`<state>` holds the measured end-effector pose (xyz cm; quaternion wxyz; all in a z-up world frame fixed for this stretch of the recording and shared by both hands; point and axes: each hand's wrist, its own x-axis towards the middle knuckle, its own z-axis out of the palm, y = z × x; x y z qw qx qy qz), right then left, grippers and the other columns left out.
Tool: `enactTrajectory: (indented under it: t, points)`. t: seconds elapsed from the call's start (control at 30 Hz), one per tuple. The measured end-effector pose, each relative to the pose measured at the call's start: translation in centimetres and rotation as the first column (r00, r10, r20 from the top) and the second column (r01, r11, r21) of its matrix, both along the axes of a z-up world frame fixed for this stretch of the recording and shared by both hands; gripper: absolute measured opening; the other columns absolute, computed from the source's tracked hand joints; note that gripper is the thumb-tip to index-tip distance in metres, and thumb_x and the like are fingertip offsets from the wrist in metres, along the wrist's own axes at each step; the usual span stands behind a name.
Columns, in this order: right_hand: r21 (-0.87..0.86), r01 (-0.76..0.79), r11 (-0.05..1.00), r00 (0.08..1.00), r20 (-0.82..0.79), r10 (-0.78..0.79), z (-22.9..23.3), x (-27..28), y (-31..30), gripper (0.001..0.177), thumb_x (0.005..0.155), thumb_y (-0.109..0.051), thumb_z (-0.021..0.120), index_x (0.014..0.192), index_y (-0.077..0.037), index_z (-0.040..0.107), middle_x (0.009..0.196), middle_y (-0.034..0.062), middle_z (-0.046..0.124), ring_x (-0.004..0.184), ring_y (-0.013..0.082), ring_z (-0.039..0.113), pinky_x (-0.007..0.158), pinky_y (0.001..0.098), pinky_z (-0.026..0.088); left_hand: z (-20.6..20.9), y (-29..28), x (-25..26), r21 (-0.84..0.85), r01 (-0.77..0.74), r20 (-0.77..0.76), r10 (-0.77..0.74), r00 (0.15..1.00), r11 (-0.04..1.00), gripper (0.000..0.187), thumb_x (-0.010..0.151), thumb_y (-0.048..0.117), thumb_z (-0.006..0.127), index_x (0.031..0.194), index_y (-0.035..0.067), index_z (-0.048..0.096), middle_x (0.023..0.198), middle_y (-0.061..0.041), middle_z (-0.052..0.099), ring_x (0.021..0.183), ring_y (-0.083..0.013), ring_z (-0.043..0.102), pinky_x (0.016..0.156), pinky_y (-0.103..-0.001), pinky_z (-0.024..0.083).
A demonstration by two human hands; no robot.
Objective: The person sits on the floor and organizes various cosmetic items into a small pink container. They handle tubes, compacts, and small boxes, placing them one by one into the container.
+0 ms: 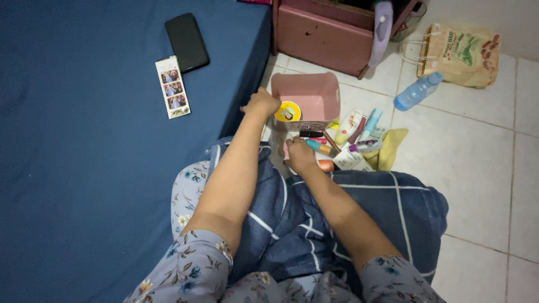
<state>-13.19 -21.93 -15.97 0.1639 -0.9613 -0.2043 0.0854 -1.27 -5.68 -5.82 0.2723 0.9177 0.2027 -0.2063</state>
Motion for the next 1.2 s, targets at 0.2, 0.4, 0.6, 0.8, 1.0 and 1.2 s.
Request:
enactTrajectory:
  t: [0.2, 0.4, 0.6, 0.8, 1.0, 1.2]
  points:
    - [0.103, 0.055, 0.993, 0.998, 0.024, -0.057, -1.4, 0.5, 0.1, 0.056, 0.073, -0.015, 0.085, 0.121, 0.000, 0.059, 0.118, 0.0248, 0.061, 0.109, 0.0425, 0.062, 0.091, 0.0469, 0.055, 0.4, -0.1, 0.1, 0.000, -0.001, -0.014, 0.001, 1.000, 1.000, 0.073, 0.099, 0.056, 0.046, 0.154, 0.009, 0.037, 0.157, -0.023, 0.041, 0.145, -0.0432, 0.041, 0.119, -0.069, 0.018]
    - [0.217, 0.156, 0.964, 0.986, 0.019, -0.164, -1.5, 0.5, 0.1, 0.051, 0.072, -0.014, 0.081, 0.117, 0.000, 0.061, 0.114, 0.0251, 0.064, 0.106, 0.0423, 0.065, 0.090, 0.0472, 0.055, 0.8, 0.0, -0.1, -0.020, -0.009, -0.027, 0.008, 1.000, 1.000, 0.075, 0.097, 0.054, 0.051, 0.155, 0.009, 0.035, 0.157, -0.022, 0.042, 0.145, -0.0410, 0.043, 0.120, -0.069, 0.018]
    - [0.319, 0.155, 0.935, 0.972, 0.118, -0.201, -2.9, 1.8, 0.3, 0.048, 0.075, -0.017, 0.079, 0.118, 0.001, 0.065, 0.113, 0.0254, 0.065, 0.106, 0.0435, 0.064, 0.094, 0.0487, 0.054, 1.3, 0.1, -0.2, -0.035, -0.004, -0.034, 0.003, 0.999, 0.999, 0.077, 0.092, 0.046, 0.060, 0.155, 0.009, 0.035, 0.158, -0.021, 0.042, 0.147, -0.0387, 0.040, 0.121, -0.069, 0.017]
    - [0.236, 0.176, 0.956, 0.974, 0.098, -0.204, -3.2, 1.8, 0.9, 0.038, 0.080, -0.019, 0.075, 0.114, -0.002, 0.067, 0.115, 0.0285, 0.062, 0.103, 0.0458, 0.064, 0.089, 0.0502, 0.054, 1.7, 0.1, -0.2, -0.044, -0.019, -0.025, 0.018, 1.000, 0.999, 0.081, 0.090, 0.045, 0.063, 0.155, 0.008, 0.033, 0.157, -0.022, 0.040, 0.147, -0.0398, 0.039, 0.120, -0.069, 0.018]
    - [0.017, 0.071, 0.997, 0.994, 0.084, -0.072, -5.1, 2.3, 0.8, 0.044, 0.082, -0.014, 0.071, 0.123, -0.002, 0.062, 0.113, 0.0252, 0.066, 0.105, 0.0444, 0.065, 0.086, 0.0499, 0.057, 2.6, -0.1, -0.7, -0.038, 0.008, -0.021, -0.009, 1.000, 0.999, 0.079, 0.090, 0.045, 0.063, 0.155, 0.009, 0.036, 0.157, -0.022, 0.041, 0.145, -0.0390, 0.043, 0.121, -0.069, 0.017]
    - [0.004, 0.077, 0.997, 0.988, 0.137, -0.077, -5.6, 2.2, 1.1, 0.037, 0.079, -0.015, 0.073, 0.112, 0.000, 0.065, 0.105, 0.0241, 0.070, 0.100, 0.0397, 0.069, 0.090, 0.0465, 0.058, 3.1, 0.1, -0.8, -0.031, 0.028, 0.041, -0.026, 0.999, 0.999, 0.074, 0.088, 0.046, 0.065, 0.149, 0.009, 0.044, 0.150, -0.020, 0.051, 0.142, -0.0386, 0.046, 0.120, -0.070, 0.018]
